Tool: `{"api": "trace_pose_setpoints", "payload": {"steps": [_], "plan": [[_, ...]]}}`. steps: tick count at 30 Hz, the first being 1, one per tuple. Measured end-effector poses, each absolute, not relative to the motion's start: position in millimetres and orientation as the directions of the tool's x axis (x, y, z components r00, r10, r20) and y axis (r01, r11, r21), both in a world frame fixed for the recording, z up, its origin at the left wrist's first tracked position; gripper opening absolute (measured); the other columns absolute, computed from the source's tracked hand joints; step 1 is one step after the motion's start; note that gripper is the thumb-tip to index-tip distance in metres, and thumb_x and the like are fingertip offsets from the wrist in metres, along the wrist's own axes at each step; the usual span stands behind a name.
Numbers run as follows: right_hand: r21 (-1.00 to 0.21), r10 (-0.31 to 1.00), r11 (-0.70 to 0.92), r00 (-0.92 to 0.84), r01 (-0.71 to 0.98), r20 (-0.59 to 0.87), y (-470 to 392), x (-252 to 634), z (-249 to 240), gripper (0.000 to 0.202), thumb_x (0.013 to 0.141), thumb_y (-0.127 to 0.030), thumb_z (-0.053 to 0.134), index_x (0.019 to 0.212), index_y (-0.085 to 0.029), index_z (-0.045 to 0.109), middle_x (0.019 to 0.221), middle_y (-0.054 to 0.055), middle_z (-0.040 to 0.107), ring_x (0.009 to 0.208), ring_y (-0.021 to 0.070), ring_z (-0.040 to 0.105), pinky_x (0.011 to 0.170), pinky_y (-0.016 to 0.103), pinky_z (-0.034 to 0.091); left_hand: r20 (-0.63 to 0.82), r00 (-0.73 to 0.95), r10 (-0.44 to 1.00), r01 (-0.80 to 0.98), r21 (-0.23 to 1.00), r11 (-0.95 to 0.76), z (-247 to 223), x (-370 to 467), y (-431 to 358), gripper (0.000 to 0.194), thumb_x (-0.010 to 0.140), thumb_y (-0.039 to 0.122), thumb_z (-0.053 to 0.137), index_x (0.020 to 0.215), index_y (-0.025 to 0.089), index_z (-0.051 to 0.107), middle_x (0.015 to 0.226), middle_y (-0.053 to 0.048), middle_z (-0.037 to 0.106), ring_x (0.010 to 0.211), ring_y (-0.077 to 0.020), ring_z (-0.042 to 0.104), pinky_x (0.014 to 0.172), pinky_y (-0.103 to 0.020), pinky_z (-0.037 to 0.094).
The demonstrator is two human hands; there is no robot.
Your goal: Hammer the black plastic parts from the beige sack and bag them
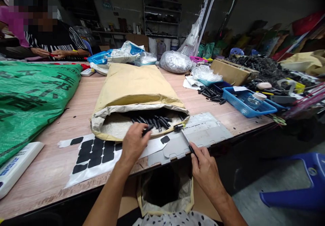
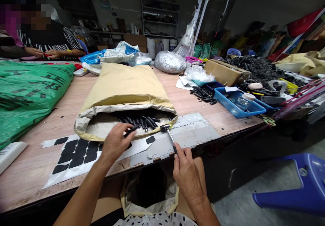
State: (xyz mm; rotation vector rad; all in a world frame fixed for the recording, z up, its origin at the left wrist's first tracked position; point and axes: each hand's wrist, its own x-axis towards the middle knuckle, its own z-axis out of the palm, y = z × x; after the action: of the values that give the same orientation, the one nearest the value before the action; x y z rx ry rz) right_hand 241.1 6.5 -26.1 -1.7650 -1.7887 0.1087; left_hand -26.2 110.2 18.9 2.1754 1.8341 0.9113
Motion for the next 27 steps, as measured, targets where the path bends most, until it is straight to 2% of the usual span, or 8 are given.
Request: {"api": "trace_pose_setpoints", "payload": {"steps": [2, 4, 9, 12, 18, 27], "plan": [[-0.482, 0.933, 0.100, 0.086, 0.871, 0.350, 7, 242, -27, 0.045, 0.100, -0.025, 0.044, 0.142, -0.019, 0.057, 0.101, 0.009, 0.062, 0.083, 0.0202, 0.066, 0.073, 0.032, 0.054, 0.327, 0.252, 0.911, 0.742, 0.539, -0.399, 16, -7, 106, 0.013, 0.088, 0.030, 0.068, 0.100, 0.024, 0.068, 0.096, -0.004, 0.066, 0.096, -0.0229, 0.059, 0.084, -0.034, 0.046], [-0.518, 0.940, 0.108, 0.083, 0.848, 0.331, 8, 246, -28, 0.045, 0.099, -0.028, 0.047, 0.142, -0.020, 0.056, 0.105, 0.010, 0.063, 0.089, 0.0212, 0.067, 0.078, 0.033, 0.055, 0.295, 0.329, 0.897, 0.694, 0.568, -0.442, 8, 7, 107, 0.013, 0.085, 0.030, 0.073, 0.095, 0.024, 0.068, 0.094, -0.002, 0.067, 0.094, -0.0228, 0.058, 0.083, -0.034, 0.044], [-0.648, 0.953, 0.158, 0.056, 0.745, 0.297, 5, 252, -22, 0.042, 0.100, -0.031, 0.048, 0.141, -0.025, 0.057, 0.127, 0.009, 0.064, 0.116, 0.0215, 0.064, 0.095, 0.033, 0.056, 0.270, 0.292, 0.917, 0.700, 0.593, -0.398, -12, 14, 117, 0.017, 0.081, 0.034, 0.079, 0.088, 0.024, 0.068, 0.086, -0.001, 0.066, 0.088, -0.0224, 0.056, 0.080, -0.035, 0.041], [-0.671, 0.950, 0.197, 0.030, 0.715, 0.310, -2, 246, -11, 0.043, 0.102, -0.031, 0.047, 0.143, -0.026, 0.055, 0.134, 0.007, 0.064, 0.127, 0.0218, 0.059, 0.106, 0.036, 0.052, 0.258, 0.276, 0.926, 0.695, 0.612, -0.378, -15, 13, 119, 0.015, 0.081, 0.033, 0.078, 0.088, 0.024, 0.069, 0.086, -0.001, 0.065, 0.087, -0.0219, 0.055, 0.080, -0.034, 0.041], [-0.693, 0.945, 0.285, -0.073, 0.662, 0.319, -13, 231, 7, 0.046, 0.102, -0.027, 0.046, 0.147, -0.025, 0.053, 0.128, 0.009, 0.067, 0.119, 0.0224, 0.065, 0.102, 0.035, 0.056, 0.255, 0.246, 0.935, 0.684, 0.638, -0.353, -13, 15, 118, 0.012, 0.080, 0.029, 0.077, 0.086, 0.023, 0.069, 0.088, -0.001, 0.066, 0.089, -0.0215, 0.056, 0.079, -0.033, 0.041], [-0.673, 0.945, 0.309, -0.137, 0.672, 0.298, -13, 226, 0, 0.049, 0.102, -0.023, 0.043, 0.150, -0.028, 0.049, 0.137, 0.007, 0.063, 0.128, 0.0210, 0.060, 0.109, 0.036, 0.051, 0.240, 0.237, 0.941, 0.692, 0.639, -0.337, -11, 16, 117, 0.011, 0.079, 0.027, 0.078, 0.084, 0.023, 0.068, 0.087, 0.000, 0.067, 0.089, -0.0216, 0.057, 0.081, -0.034, 0.041]]}}
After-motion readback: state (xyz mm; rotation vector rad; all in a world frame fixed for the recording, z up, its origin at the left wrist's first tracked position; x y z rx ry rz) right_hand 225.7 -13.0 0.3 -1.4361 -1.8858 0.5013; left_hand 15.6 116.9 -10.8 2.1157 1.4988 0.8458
